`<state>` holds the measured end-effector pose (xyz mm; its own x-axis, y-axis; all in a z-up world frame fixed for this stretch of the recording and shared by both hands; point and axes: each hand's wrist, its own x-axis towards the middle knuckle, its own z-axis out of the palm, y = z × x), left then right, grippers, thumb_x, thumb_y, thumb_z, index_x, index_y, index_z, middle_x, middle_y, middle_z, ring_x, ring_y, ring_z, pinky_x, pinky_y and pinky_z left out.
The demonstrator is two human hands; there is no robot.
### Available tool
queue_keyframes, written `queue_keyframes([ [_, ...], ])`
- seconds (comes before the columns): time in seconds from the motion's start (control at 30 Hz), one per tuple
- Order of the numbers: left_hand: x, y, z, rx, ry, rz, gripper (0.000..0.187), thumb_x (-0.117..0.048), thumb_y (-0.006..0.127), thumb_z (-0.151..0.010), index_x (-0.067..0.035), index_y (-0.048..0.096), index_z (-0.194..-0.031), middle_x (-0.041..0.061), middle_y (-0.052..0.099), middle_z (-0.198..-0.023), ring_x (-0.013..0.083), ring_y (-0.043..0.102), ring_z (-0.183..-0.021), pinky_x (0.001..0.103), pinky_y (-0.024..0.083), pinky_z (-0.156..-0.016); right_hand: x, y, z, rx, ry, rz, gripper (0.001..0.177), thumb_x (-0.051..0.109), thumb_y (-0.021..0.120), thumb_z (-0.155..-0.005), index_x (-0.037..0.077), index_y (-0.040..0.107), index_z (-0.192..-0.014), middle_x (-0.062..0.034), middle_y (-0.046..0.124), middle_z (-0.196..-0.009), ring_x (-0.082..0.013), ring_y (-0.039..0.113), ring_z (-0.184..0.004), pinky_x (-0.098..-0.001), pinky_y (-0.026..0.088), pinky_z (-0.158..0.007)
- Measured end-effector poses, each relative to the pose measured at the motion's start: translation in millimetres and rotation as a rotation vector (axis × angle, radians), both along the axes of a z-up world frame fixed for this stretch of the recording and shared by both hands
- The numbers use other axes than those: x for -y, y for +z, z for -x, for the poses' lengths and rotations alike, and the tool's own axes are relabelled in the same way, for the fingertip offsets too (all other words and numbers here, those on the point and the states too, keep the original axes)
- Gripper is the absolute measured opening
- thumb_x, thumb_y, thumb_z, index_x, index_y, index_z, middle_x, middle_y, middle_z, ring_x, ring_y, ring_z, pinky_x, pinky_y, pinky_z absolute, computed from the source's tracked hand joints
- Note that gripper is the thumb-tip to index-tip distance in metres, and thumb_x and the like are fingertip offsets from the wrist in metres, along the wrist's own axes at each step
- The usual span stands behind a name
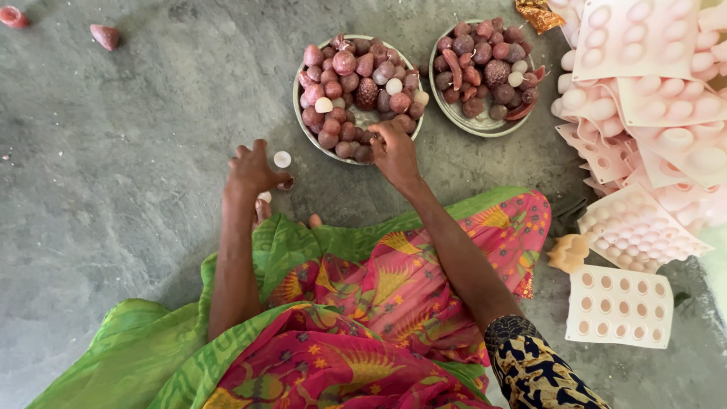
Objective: The person sits on the floor and assembles small red candles by inserting white wicks into the hollow bases of the candle bodies. The person picks up candle bodies and wicks from a metal tray, inserts the wicks, and places the assembled candles into a second tray.
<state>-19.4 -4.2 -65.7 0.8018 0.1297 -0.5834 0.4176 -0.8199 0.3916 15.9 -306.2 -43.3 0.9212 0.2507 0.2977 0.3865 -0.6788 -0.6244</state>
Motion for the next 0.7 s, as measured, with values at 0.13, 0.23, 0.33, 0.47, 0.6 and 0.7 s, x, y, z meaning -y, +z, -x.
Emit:
queue_keyframes([
  [0.13,27,1,4,0.024,-0.011,-0.049,0.105,-0.034,0.091,-0.07,-0.025,0.031,-0.156,0.018,0.037,-0.149,0.0455,0.04,-0.136,0.059,0.05,-0.099,27,-2,-7,0.025,-0.029,-0.171,0.016,0.0,0.07,-0.092,0.002,0.069,-0.108,-0.0118,0.072,-0.102,-0.0213,0.072,-0.086,-0.0334,0.057,-0.076],
  [0.23,50,-6,14,0.125,-0.111,-0.157,0.098,-0.033,0.091,-0.069,-0.024,0.036,-0.15,0.016,0.038,-0.144,0.0426,0.042,-0.132,0.057,0.054,-0.092,58,-6,-17,-0.113,-0.169,-0.245,0.016,0.003,0.067,-0.094,0.003,0.074,-0.108,-0.0063,0.076,-0.092,-0.0116,0.071,-0.081,-0.0281,0.056,-0.074],
  [0.33,72,-15,24,0.292,-0.149,-0.209,0.077,-0.027,0.088,-0.072,-0.018,0.048,-0.138,0.017,0.045,-0.137,0.0407,0.049,-0.125,0.052,0.059,-0.085,74,-13,-24,-0.093,-0.234,-0.305,0.014,0.004,0.071,-0.091,0.001,0.072,-0.105,-0.0049,0.074,-0.087,-0.0083,0.066,-0.077,-0.0263,0.054,-0.072],
  [0.47,98,-23,35,0.398,-0.186,-0.145,0.067,-0.03,0.088,-0.07,-0.012,0.054,-0.124,0.019,0.047,-0.129,0.042,0.05,-0.122,0.05,0.06,-0.08,77,-16,-27,-0.147,-0.225,-0.292,0.016,0.005,0.071,-0.091,0.0,0.073,-0.106,-0.0048,0.074,-0.087,-0.0082,0.063,-0.075,-0.0263,0.053,-0.071],
  [0.6,105,-19,48,0.45,-0.21,-0.043,0.053,-0.027,0.085,-0.075,-0.014,0.059,-0.12,0.017,0.05,-0.129,0.0383,0.052,-0.121,0.05,0.059,-0.082,66,-7,-23,-0.166,-0.138,-0.326,0.016,0.005,0.069,-0.092,0.002,0.075,-0.107,-0.0046,0.076,-0.09,-0.0078,0.067,-0.08,-0.0259,0.055,-0.075],
  [0.7,109,-15,58,0.633,-0.284,-0.008,0.048,-0.025,0.085,-0.073,-0.017,0.062,-0.114,0.018,0.048,-0.133,0.0405,0.05,-0.12,0.051,0.059,-0.079,60,-1,-18,-0.187,-0.068,-0.346,0.017,0.007,0.07,-0.093,0.002,0.074,-0.108,-0.0064,0.077,-0.095,-0.0098,0.069,-0.085,-0.0275,0.056,-0.077],
])
